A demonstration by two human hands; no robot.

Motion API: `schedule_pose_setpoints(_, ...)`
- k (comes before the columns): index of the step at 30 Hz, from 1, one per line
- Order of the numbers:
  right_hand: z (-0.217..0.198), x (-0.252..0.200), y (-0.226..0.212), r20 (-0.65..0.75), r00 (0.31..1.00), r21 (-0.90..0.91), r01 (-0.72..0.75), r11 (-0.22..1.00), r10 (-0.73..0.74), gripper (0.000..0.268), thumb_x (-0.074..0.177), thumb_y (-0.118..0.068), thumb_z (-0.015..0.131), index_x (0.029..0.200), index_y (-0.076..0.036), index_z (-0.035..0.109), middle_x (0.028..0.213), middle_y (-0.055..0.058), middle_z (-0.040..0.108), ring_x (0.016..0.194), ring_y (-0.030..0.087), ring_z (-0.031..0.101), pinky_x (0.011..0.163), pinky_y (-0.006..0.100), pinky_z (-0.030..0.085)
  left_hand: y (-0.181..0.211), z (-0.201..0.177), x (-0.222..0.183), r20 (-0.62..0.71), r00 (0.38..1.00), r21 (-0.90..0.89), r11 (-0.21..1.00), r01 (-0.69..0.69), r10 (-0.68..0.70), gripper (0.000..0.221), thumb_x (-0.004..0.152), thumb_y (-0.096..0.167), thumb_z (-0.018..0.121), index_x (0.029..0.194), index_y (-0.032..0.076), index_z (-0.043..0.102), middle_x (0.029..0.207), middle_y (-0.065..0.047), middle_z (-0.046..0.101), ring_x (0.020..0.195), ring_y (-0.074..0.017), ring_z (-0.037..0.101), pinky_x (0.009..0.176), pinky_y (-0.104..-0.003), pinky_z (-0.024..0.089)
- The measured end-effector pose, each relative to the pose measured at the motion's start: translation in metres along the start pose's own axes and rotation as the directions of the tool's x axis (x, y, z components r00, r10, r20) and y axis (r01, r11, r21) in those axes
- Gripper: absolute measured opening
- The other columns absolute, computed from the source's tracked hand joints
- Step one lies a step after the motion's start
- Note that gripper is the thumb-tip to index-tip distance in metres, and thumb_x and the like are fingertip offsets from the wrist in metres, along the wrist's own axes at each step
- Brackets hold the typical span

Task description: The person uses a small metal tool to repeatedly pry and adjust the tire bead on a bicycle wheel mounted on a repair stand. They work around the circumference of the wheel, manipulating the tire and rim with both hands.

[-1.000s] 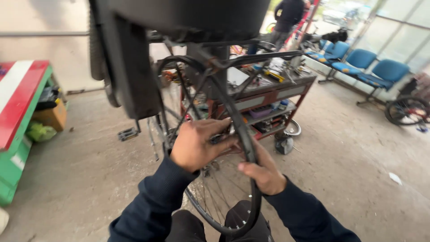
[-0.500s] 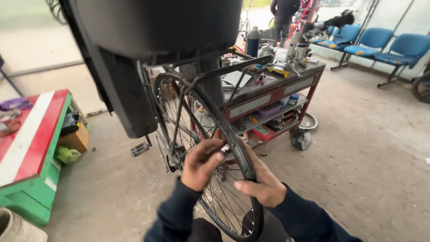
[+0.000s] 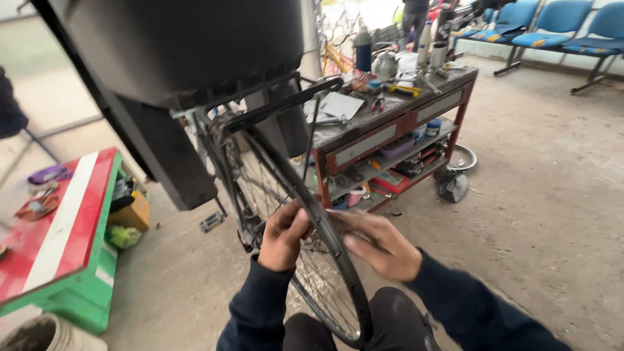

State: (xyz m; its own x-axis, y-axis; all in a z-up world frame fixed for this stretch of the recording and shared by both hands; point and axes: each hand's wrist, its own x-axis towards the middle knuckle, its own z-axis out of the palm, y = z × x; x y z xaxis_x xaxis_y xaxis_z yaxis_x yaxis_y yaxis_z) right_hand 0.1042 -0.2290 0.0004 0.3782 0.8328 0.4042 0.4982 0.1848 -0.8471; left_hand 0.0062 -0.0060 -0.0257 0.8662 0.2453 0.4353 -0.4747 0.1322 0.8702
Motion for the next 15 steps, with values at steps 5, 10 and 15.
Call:
schedule_pose_setpoints(5,-0.017,0.05,-0.037,0.198,0.905,-0.339,0.424,0.84,-0.377,0.054,0.094,-0.019,0.065,0.144,-0.001,0.053,0.133,0.014,0.057,0.112,0.029,0.061,0.09,0.039,0.054,-0.013,0.001,-0.008,-0.031,0.999,-0.103,0.994,-0.036,0.033,0.053,0.109,0.03,0.053,0.147,-0.006,0.054,0.108,-0.005,0.066,0.087,-0.0106,0.056,0.072,-0.025,0.045)
schedule_pose_setpoints(10,-0.017,0.064,-0.03,0.349,0.761,-0.506,0.644,0.573,-0.547,0.037,0.09,-0.016,0.071,0.124,-0.005,0.063,0.126,0.01,0.061,0.115,0.031,0.058,0.098,0.042,0.052,-0.006,0.005,-0.012,0.014,0.999,-0.185,0.982,-0.045,0.048,0.063,0.108,0.034,0.05,0.156,-0.006,0.042,0.124,-0.008,0.064,0.097,-0.012,0.059,0.075,-0.026,0.047)
schedule_pose_setpoints(15,0.016,0.049,-0.011,0.026,0.818,-0.677,0.438,0.592,-0.575,0.021,0.081,-0.017,0.075,0.094,-0.004,0.065,0.098,0.009,0.062,0.093,0.03,0.064,0.078,0.042,0.054,0.002,0.004,-0.009,0.095,0.991,-0.133,0.987,-0.085,0.098,0.066,0.104,0.035,0.054,0.152,-0.008,0.039,0.139,-0.012,0.059,0.119,-0.0195,0.064,0.084,-0.033,0.057)
